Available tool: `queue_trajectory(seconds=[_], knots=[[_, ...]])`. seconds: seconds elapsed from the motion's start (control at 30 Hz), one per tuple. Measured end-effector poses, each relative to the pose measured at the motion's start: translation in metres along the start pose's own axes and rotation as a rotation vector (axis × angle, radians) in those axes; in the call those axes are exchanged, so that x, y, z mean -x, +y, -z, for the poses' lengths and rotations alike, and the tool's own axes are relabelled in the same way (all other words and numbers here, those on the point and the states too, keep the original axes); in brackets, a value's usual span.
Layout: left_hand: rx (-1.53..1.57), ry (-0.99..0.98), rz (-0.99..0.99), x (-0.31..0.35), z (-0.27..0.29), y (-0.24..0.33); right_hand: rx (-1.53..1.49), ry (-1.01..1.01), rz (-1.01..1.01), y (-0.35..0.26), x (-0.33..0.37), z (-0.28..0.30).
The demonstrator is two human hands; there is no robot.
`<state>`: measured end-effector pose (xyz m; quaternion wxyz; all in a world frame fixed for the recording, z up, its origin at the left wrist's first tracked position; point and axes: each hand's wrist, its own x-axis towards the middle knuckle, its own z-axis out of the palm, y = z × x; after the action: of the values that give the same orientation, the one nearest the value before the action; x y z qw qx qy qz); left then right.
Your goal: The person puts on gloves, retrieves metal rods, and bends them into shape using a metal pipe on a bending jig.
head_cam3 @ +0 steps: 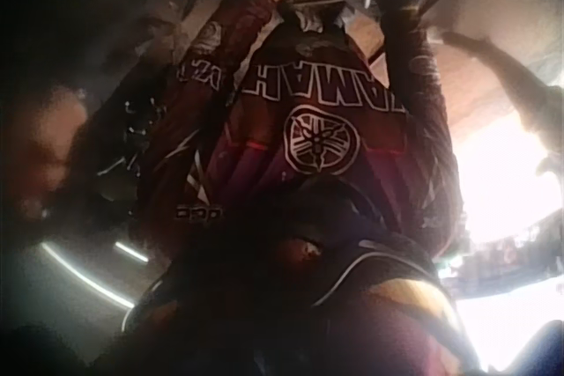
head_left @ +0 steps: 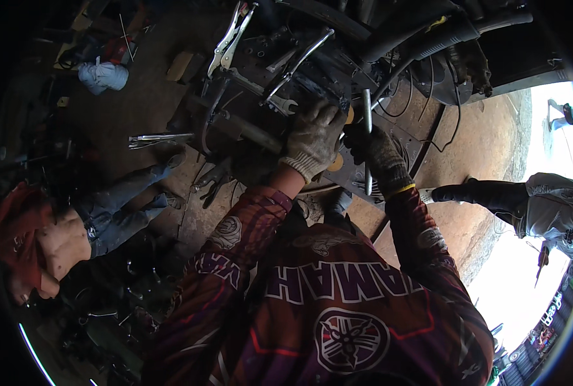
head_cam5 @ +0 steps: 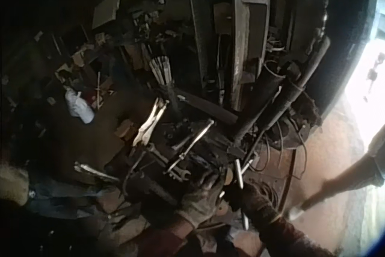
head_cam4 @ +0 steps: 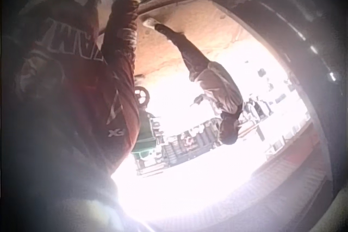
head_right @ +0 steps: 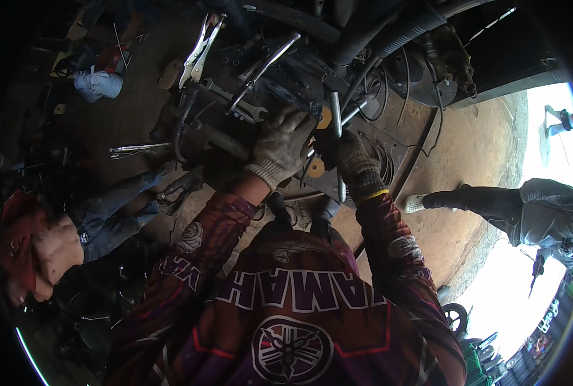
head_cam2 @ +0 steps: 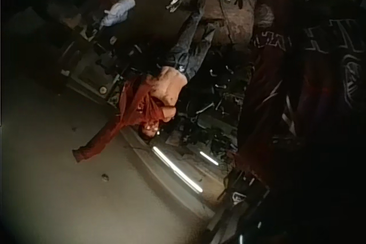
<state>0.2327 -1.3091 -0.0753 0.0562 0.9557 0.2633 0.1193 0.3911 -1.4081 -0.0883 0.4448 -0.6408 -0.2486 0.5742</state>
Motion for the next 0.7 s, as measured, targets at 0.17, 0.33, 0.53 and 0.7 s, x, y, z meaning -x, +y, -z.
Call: queue_trajectory(seconds=[0.17, 0.33, 0.53, 0.7], knots=[[0.089, -0.014, -0.028, -0.001, -0.011, -0.009, -0.048, 0.067, -0.023, 0.005, 0.002, -0.005], [0.167, 0.105, -0.011, 0.005, -0.02, -0.014, -0.064, 0.1, -0.032, 0.008, -0.002, -0.005], [0.313, 0.143, -0.001, 0.004, -0.023, -0.018, -0.048, 0.164, -0.067, 0.012, -0.003, -0.008], [0.351, 0.144, 0.001, 0.004, -0.027, -0.02, -0.113, 0.123, -0.066, 0.018, -0.005, -0.004]])
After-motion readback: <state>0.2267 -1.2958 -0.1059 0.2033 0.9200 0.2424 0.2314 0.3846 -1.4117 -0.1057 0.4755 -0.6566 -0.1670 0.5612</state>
